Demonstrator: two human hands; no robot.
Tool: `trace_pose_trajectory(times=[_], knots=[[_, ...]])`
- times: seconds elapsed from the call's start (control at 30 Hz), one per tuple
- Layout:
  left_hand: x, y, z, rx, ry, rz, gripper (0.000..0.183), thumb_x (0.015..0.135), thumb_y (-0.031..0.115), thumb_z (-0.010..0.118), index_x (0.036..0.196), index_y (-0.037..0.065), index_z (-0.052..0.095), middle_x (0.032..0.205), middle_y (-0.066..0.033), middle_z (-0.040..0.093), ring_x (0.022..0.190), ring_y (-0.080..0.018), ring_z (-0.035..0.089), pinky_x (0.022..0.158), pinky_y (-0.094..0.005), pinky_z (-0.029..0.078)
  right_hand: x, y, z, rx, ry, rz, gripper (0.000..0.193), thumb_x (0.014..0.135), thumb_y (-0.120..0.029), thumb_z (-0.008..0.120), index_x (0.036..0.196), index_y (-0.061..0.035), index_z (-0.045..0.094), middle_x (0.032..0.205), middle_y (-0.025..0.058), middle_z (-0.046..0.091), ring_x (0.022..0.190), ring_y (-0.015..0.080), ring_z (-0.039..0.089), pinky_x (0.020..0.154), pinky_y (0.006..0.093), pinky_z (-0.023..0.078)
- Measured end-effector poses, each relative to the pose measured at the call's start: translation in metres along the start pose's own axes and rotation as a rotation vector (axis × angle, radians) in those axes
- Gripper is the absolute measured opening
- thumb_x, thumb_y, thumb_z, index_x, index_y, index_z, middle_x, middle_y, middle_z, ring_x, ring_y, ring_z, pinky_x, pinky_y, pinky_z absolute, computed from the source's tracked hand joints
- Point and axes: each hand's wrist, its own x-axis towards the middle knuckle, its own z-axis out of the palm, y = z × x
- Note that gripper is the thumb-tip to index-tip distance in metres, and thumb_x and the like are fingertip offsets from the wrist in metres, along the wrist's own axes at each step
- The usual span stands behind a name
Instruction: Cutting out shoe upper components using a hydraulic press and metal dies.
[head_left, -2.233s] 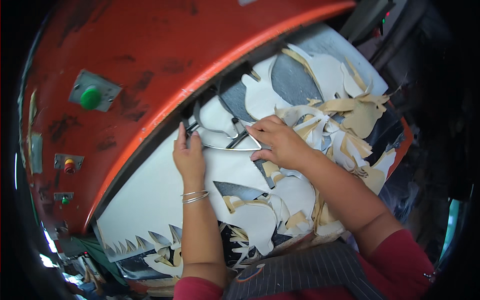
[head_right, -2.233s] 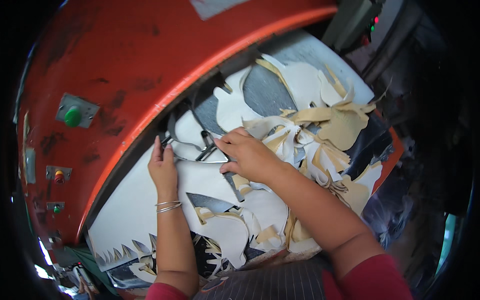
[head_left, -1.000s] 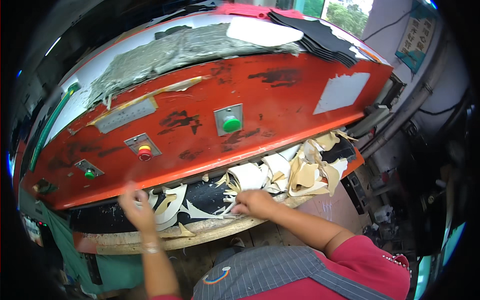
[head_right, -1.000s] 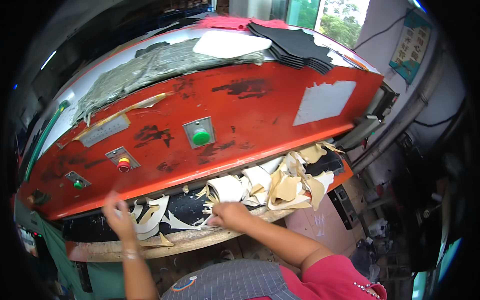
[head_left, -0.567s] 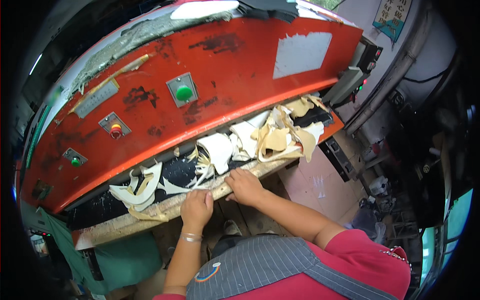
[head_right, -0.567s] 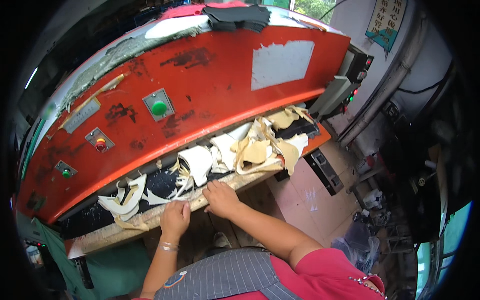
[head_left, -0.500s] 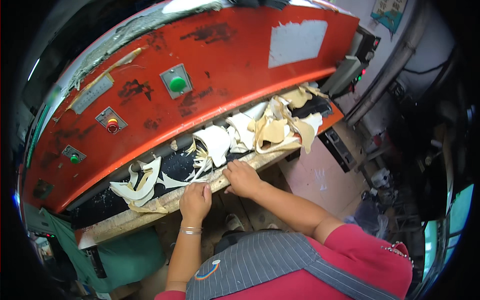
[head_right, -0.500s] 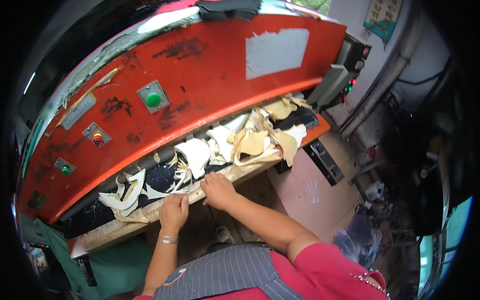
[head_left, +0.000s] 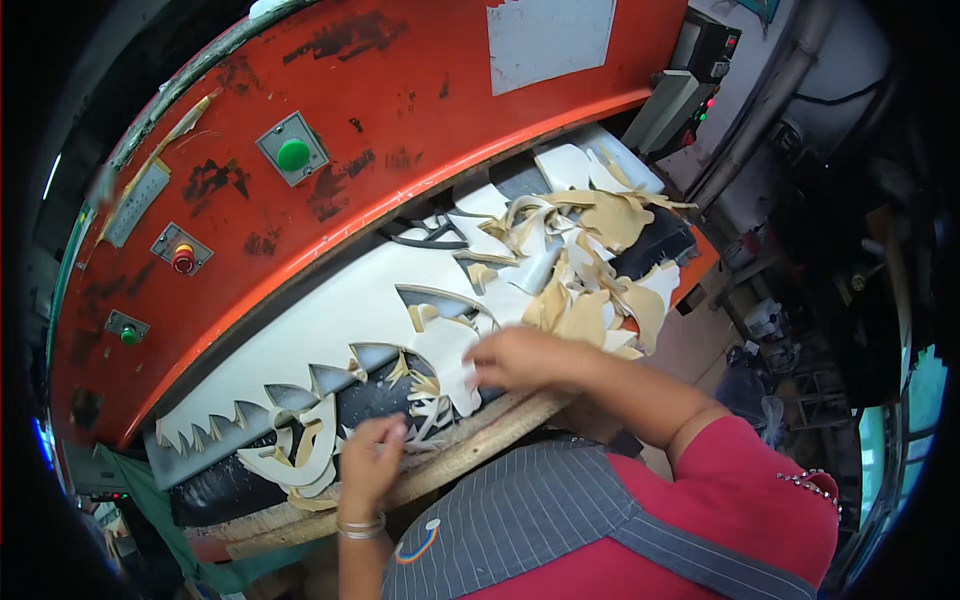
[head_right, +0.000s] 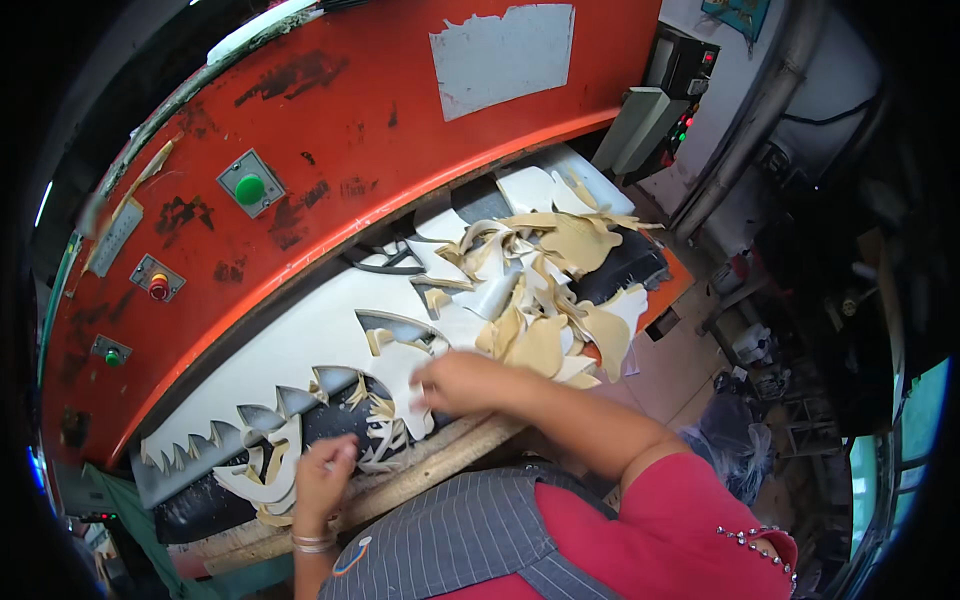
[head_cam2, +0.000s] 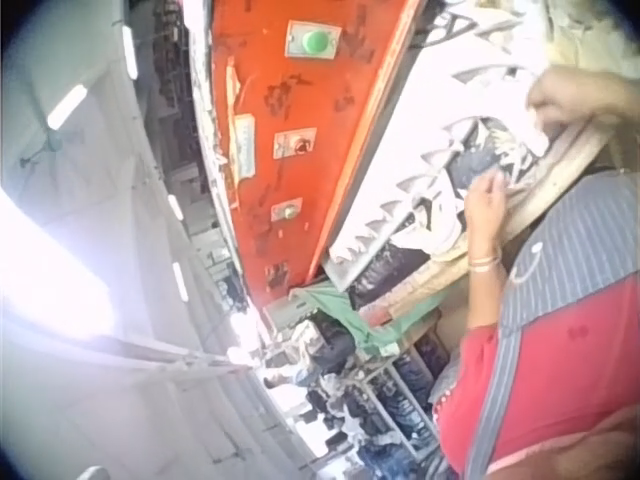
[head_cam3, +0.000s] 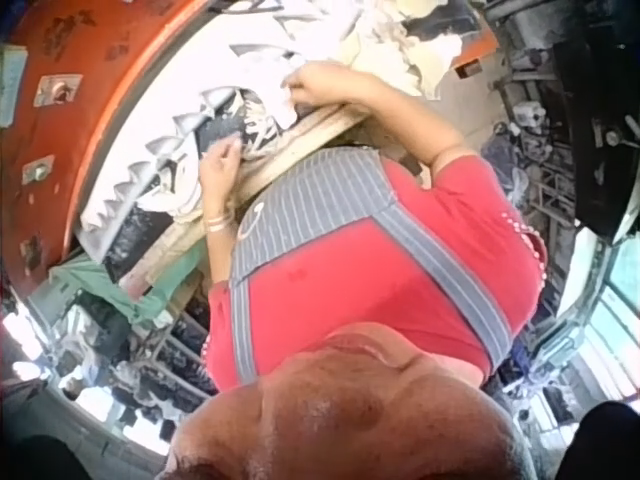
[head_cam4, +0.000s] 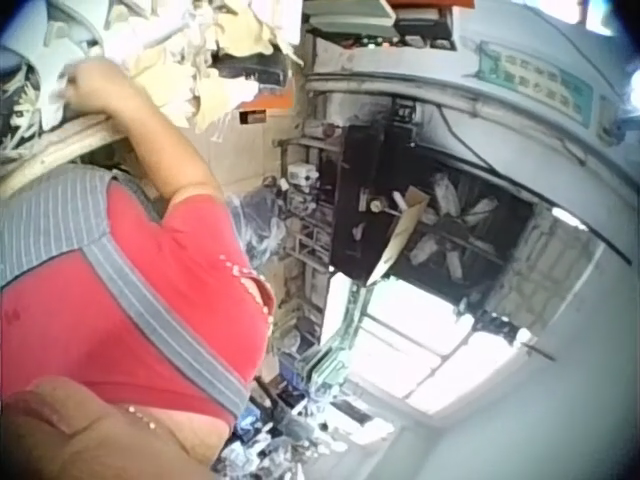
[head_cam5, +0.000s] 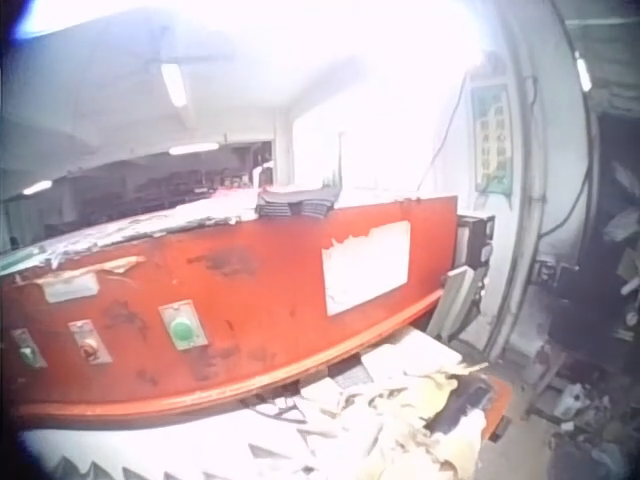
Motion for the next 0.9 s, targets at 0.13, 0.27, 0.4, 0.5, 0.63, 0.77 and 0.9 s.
trace_pose_trajectory(times=[0.13,0.27,0.4,0.5,0.63,0.77,0.9], knots=[[0.071,0.006,-0.006,0.002,0.143,0.05,0.025,0.089,0.022,0.06,0.1,0.001,0.067,0.08,-0.0104,0.065,0.073,-0.015,0.059,0.069,-0.0287,0.047,0.045,0.029,-0.033,-0.16,0.414,0.038,0.042,0.085,-0.036,0.061,0.11,-0.0034,0.062,0.109,0.0175,0.062,0.101,0.0325,0.059,0.086,0.0387,0.047],[0.159,-0.011,0.007,0.094,0.262,0.2,0.032,0.089,0.022,0.055,0.112,0.001,0.062,0.105,-0.0172,0.066,0.098,-0.0267,0.063,0.087,-0.0331,0.047,0.098,0.023,-0.032,-0.398,0.488,0.017,0.048,0.084,-0.039,0.062,0.112,-0.0002,0.06,0.117,0.0161,0.058,0.111,0.0299,0.054,0.093,0.0382,0.041],[0.218,-0.037,0.035,0.281,0.428,0.179,0.04,0.091,0.022,0.049,0.126,0.003,0.051,0.127,-0.0205,0.051,0.12,-0.0345,0.047,0.102,-0.0416,0.035,0.129,0.03,0.0,-0.655,0.535,0.027,0.049,0.081,-0.044,0.063,0.107,-0.0026,0.06,0.103,0.0137,0.058,0.102,0.0272,0.055,0.089,0.0386,0.039],[0.221,-0.052,0.065,0.529,0.532,0.205,0.043,0.093,0.026,0.046,0.13,0.005,0.049,0.133,-0.02,0.047,0.126,-0.0341,0.041,0.107,-0.044,0.029,0.136,0.042,0.018,-0.743,0.688,0.039,0.047,0.08,-0.047,0.063,0.103,-0.0051,0.06,0.097,0.013,0.058,0.096,0.026,0.054,0.086,0.0391,0.037],[0.213,-0.05,0.07,0.671,0.577,0.194,0.045,0.095,0.031,0.041,0.132,0.007,0.047,0.139,-0.0191,0.042,0.132,-0.0329,0.035,0.109,-0.0479,0.025,0.146,0.039,0.019,-0.79,0.753,0.115,0.051,0.081,-0.052,0.058,0.103,-0.0056,0.061,0.101,0.0116,0.059,0.097,0.0244,0.054,0.086,0.0382,0.034],[0.213,-0.042,0.076,0.696,0.548,0.152,0.046,0.095,0.033,0.039,0.133,0.008,0.047,0.14,-0.0192,0.04,0.133,-0.0338,0.034,0.109,-0.0468,0.025,0.166,0.038,0.015,-0.794,0.685,0.2,0.052,0.083,-0.053,0.056,0.102,-0.0053,0.061,0.098,0.0123,0.059,0.091,0.024,0.057,0.08,0.0366,0.038],[0.215,-0.043,0.08,0.674,0.539,0.13,0.047,0.094,0.034,0.04,0.134,0.009,0.048,0.142,-0.0179,0.039,0.134,-0.0318,0.033,0.111,-0.0454,0.022,0.162,0.045,0.008,-0.608,0.655,0.14,0.052,0.086,-0.047,0.055,0.104,0.002,0.059,0.099,0.0171,0.059,0.098,0.0313,0.058,0.083,0.0421,0.048]])
